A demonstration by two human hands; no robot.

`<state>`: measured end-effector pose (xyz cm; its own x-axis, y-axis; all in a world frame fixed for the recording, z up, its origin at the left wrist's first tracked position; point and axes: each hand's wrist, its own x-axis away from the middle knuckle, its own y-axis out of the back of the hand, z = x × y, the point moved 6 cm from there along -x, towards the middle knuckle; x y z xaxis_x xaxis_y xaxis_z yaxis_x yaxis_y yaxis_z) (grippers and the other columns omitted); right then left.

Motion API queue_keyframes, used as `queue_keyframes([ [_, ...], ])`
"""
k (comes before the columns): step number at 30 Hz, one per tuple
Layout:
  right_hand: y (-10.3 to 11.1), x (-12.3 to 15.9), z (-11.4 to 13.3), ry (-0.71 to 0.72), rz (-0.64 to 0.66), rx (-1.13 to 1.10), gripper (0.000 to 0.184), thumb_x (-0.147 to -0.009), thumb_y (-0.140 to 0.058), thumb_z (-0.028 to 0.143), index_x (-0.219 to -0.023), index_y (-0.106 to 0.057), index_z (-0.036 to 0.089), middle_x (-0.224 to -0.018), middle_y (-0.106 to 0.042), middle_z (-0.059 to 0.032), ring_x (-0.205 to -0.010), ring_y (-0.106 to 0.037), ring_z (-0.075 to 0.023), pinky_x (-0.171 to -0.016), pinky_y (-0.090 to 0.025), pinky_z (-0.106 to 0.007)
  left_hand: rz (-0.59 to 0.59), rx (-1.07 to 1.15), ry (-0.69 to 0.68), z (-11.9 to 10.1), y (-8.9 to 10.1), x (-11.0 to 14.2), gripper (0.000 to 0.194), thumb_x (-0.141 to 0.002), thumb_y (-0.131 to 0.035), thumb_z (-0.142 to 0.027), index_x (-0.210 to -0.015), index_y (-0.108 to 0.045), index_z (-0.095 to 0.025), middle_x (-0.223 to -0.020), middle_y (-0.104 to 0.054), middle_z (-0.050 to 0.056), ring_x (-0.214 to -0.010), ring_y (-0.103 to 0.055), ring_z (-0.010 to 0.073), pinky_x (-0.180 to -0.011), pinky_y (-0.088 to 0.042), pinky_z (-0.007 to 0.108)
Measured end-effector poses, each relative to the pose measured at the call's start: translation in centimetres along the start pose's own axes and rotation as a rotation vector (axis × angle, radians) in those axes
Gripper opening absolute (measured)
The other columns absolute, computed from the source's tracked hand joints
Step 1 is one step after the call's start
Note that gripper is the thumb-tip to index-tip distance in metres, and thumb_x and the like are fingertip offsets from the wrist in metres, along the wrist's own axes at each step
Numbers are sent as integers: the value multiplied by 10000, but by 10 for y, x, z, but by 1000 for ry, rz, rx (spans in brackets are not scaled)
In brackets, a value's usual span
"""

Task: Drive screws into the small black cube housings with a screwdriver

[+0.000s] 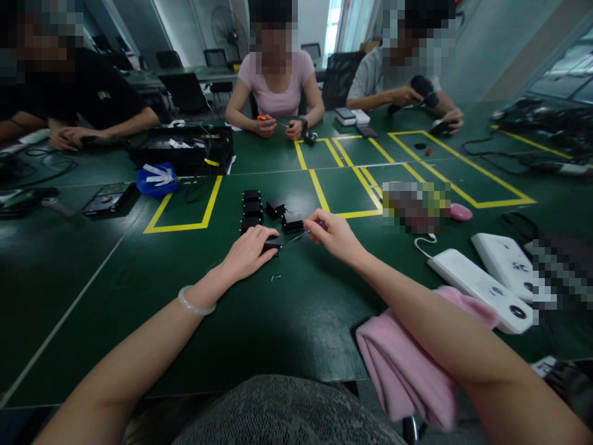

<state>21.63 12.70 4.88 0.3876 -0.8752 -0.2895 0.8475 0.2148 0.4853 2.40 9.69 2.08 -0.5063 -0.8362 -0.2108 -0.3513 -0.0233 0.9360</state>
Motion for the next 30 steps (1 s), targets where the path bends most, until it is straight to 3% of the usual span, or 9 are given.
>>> queue_keyframes([
  [6,0,3,9,103,-17,42,166,-933,-485,243,-1089,-503,192,-729,-558,26,-581,-534,-110,-599,-410,-269,-1,0,-4,0,0,0,315,-973,-498,-337,-1259,-479,-206,-1186,-575,103,-1031,-561,273,-855,-504,429],
  [13,-1,2,4,50,-11,12,180,-944,-513,365,-868,-507,202,-635,-545,35,-574,-533,-114,-600,-408,-270,-5,5,1,0,0,0,310,-968,-504,-329,-1254,-481,-214,-1181,-574,98,-1032,-562,274,-845,-507,426],
  [19,-1,2,6,71,-3,-32,128,-928,-489,252,-1046,-483,201,-714,-535,47,-538,-530,-92,-581,-424,-266,-1,2,-3,1,-1,0,317,-972,-503,-337,-1262,-478,-209,-1190,-572,100,-1038,-560,274,-858,-503,425],
  [26,-2,1,2,17,-1,-63,175,-941,-512,358,-865,-493,202,-620,-530,49,-521,-518,-93,-549,-418,-254,-1,8,-7,0,-1,0,314,-968,-505,-331,-1259,-477,-216,-1189,-574,99,-1045,-563,278,-877,-501,444],
  [30,-1,0,2,20,6,-79,95,-948,-493,303,-953,-483,209,-649,-526,57,-509,-518,-87,-543,-422,-251,-5,11,-6,0,0,0,307,-970,-497,-336,-1253,-481,-218,-1188,-578,98,-1047,-560,279,-872,-502,442],
])
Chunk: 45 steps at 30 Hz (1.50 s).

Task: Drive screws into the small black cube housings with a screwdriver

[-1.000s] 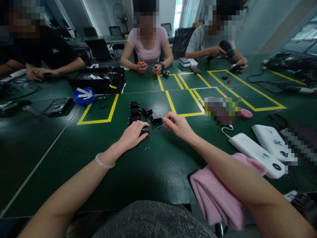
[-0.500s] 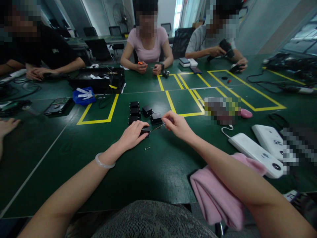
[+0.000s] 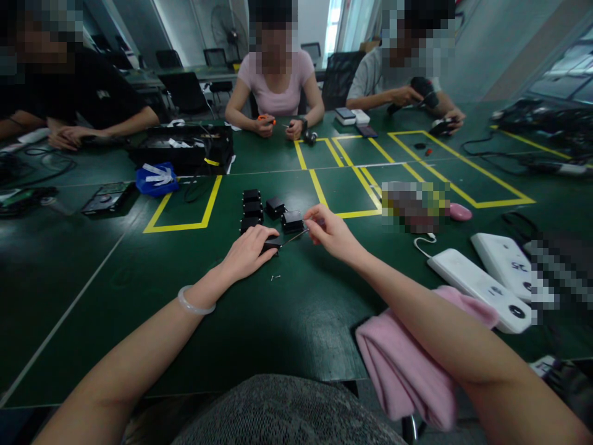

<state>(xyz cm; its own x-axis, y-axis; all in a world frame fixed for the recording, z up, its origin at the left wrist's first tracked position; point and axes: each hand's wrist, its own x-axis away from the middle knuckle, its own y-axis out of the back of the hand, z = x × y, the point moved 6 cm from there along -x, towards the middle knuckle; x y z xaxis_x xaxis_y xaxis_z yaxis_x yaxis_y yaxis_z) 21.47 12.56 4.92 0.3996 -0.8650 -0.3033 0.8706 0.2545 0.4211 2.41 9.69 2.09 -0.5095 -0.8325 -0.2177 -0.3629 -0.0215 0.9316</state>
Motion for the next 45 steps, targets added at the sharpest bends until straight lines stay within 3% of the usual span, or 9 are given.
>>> queue_keyframes([
  [3,0,0,0,7,1,-13,89,-942,-490,266,-1009,-471,210,-698,-539,53,-506,-525,-81,-537,-425,-250,6,0,12,1,0,0,316,-971,-499,-340,-1262,-480,-221,-1195,-575,99,-1046,-562,279,-858,-508,434],
  [9,0,-1,-2,-22,-7,-18,159,-951,-507,348,-888,-477,205,-653,-546,48,-504,-513,-80,-514,-414,-236,5,-1,2,1,0,0,314,-973,-503,-337,-1261,-482,-213,-1190,-573,95,-1048,-559,273,-862,-503,422],
  [15,0,-1,-2,-17,-4,-33,74,-942,-485,252,-994,-469,202,-692,-544,52,-495,-518,-74,-512,-415,-235,5,-6,5,0,0,0,324,-972,-514,-330,-1269,-480,-206,-1193,-573,100,-1046,-560,278,-853,-506,421],
  [21,0,-1,-3,-26,-7,-42,162,-944,-512,342,-874,-483,199,-647,-543,44,-496,-513,-76,-499,-408,-229,-2,-9,-1,0,0,0,310,-968,-523,-309,-1255,-487,-195,-1182,-576,99,-1039,-561,270,-872,-504,421],
  [27,-1,-1,0,3,3,-55,71,-934,-507,257,-968,-477,203,-697,-541,49,-493,-517,-68,-499,-413,-226,-9,-19,-5,0,0,0,304,-968,-520,-308,-1250,-482,-203,-1187,-574,97,-1047,-558,271,-883,-503,429],
  [34,-1,-1,-2,-12,10,-44,181,-944,-508,362,-865,-484,201,-611,-528,51,-499,-517,-85,-509,-422,-235,-7,-14,-10,0,0,0,303,-971,-516,-310,-1253,-478,-206,-1177,-574,94,-1030,-561,267,-860,-505,419],
  [40,-1,0,0,28,4,-42,78,-921,-502,249,-978,-483,199,-670,-535,60,-495,-523,-72,-521,-428,-229,-8,-16,-6,0,-1,0,307,-972,-513,-316,-1258,-474,-209,-1182,-573,94,-1034,-560,266,-855,-508,416],
  [45,-1,-1,-1,-14,12,-52,163,-933,-518,349,-882,-487,198,-623,-534,52,-496,-520,-83,-505,-420,-231,-9,-14,-8,1,-1,0,306,-972,-515,-316,-1255,-475,-206,-1175,-572,94,-1021,-561,263,-846,-508,413],
])
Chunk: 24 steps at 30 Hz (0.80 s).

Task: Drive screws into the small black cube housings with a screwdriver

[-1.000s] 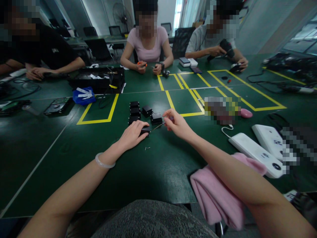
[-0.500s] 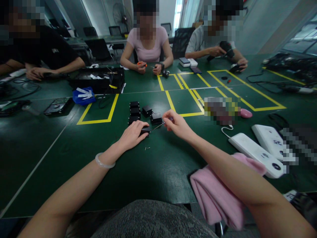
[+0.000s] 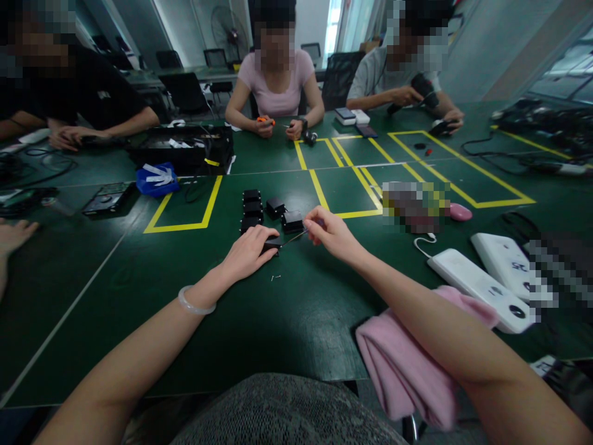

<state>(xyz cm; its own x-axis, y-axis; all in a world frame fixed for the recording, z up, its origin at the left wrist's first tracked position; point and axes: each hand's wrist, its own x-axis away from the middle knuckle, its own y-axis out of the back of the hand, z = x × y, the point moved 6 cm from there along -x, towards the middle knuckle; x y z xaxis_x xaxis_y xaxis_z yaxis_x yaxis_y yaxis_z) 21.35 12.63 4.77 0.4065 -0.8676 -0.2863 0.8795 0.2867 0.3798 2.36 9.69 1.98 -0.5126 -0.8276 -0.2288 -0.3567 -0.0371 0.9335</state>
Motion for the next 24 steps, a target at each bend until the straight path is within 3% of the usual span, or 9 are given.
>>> queue_keyframes([
  [8,1,-1,1,13,2,-5,81,-910,-522,239,-956,-462,209,-662,-537,64,-489,-523,-74,-499,-415,-224,5,-3,-5,-1,0,0,309,-969,-518,-310,-1254,-480,-198,-1183,-575,102,-1044,-553,272,-872,-499,428],
  [15,1,-1,-3,-24,-14,-16,171,-934,-529,348,-858,-459,212,-594,-523,60,-478,-506,-82,-488,-410,-230,4,-2,7,-1,1,0,308,-972,-515,-319,-1256,-479,-204,-1187,-573,98,-1044,-556,268,-866,-502,419],
  [24,4,0,-2,4,-38,76,103,-915,-545,261,-891,-456,213,-688,-573,37,-501,-524,-85,-518,-409,-243,17,9,20,-1,1,0,313,-974,-503,-333,-1261,-477,-209,-1197,-569,99,-1049,-560,273,-871,-507,431],
])
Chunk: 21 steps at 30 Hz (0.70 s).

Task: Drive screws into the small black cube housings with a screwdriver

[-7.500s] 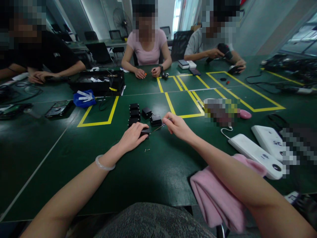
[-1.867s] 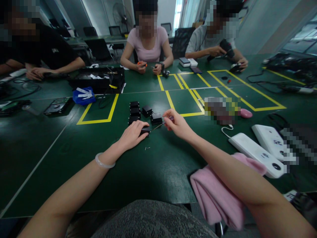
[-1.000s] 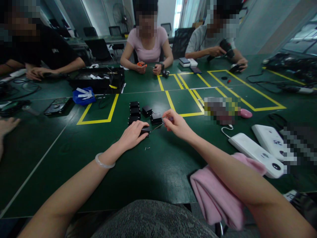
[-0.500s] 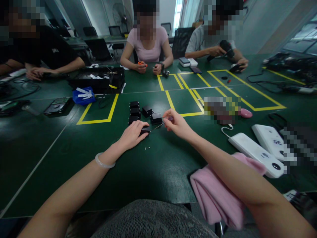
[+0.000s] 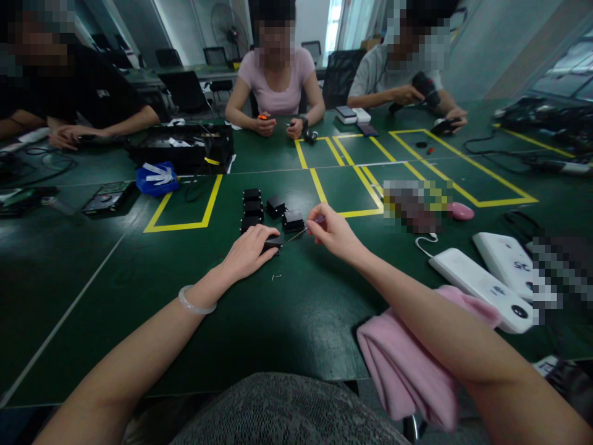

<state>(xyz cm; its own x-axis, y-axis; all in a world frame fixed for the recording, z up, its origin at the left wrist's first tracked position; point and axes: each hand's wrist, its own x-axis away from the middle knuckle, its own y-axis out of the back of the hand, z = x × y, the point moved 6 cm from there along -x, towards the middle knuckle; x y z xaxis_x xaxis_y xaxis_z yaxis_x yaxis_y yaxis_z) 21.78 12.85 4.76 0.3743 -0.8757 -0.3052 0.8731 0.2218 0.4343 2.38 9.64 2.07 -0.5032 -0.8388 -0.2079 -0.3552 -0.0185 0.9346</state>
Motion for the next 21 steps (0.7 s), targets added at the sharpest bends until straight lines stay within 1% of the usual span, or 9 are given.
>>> queue_keyframes([
  [6,0,1,4,19,13,64,175,-933,-535,345,-840,-481,206,-646,-562,30,-529,-511,-100,-550,-394,-259,-6,1,-8,1,-1,0,313,-972,-509,-330,-1261,-481,-212,-1190,-570,94,-1039,-559,270,-858,-508,421],
  [9,-1,1,7,61,12,63,88,-922,-521,286,-943,-492,205,-710,-566,23,-570,-529,-108,-570,-407,-260,-7,-2,-8,1,-1,0,308,-972,-514,-326,-1257,-483,-212,-1187,-572,92,-1041,-560,268,-868,-506,421],
  [12,-1,1,10,101,13,68,134,-896,-528,244,-1016,-484,203,-789,-579,5,-629,-556,-116,-597,-421,-259,-9,-6,-12,0,0,-1,298,-973,-511,-317,-1249,-487,-205,-1181,-575,96,-1046,-559,271,-879,-503,425],
  [15,-1,2,10,95,17,74,107,-905,-539,288,-957,-505,201,-785,-580,1,-643,-553,-119,-601,-414,-257,-10,-9,-15,-1,0,-1,299,-970,-514,-312,-1246,-487,-201,-1178,-574,99,-1046,-558,273,-886,-501,432],
  [18,0,2,10,70,0,103,185,-925,-539,365,-848,-512,199,-704,-554,11,-623,-526,-121,-592,-388,-258,-11,-7,-10,-1,0,0,300,-970,-514,-317,-1247,-486,-205,-1179,-571,98,-1041,-561,272,-877,-504,429],
  [19,1,2,10,67,-7,114,199,-932,-529,374,-840,-511,199,-684,-543,15,-614,-519,-122,-589,-380,-259,-12,-7,-9,0,0,0,300,-971,-513,-321,-1247,-486,-207,-1179,-571,98,-1040,-562,272,-874,-505,429],
  [21,1,2,10,74,-14,131,159,-942,-509,349,-887,-518,200,-681,-536,19,-609,-516,-123,-591,-375,-263,-10,-6,-8,0,-1,0,305,-972,-511,-327,-1250,-485,-205,-1181,-571,99,-1039,-562,273,-865,-508,427],
])
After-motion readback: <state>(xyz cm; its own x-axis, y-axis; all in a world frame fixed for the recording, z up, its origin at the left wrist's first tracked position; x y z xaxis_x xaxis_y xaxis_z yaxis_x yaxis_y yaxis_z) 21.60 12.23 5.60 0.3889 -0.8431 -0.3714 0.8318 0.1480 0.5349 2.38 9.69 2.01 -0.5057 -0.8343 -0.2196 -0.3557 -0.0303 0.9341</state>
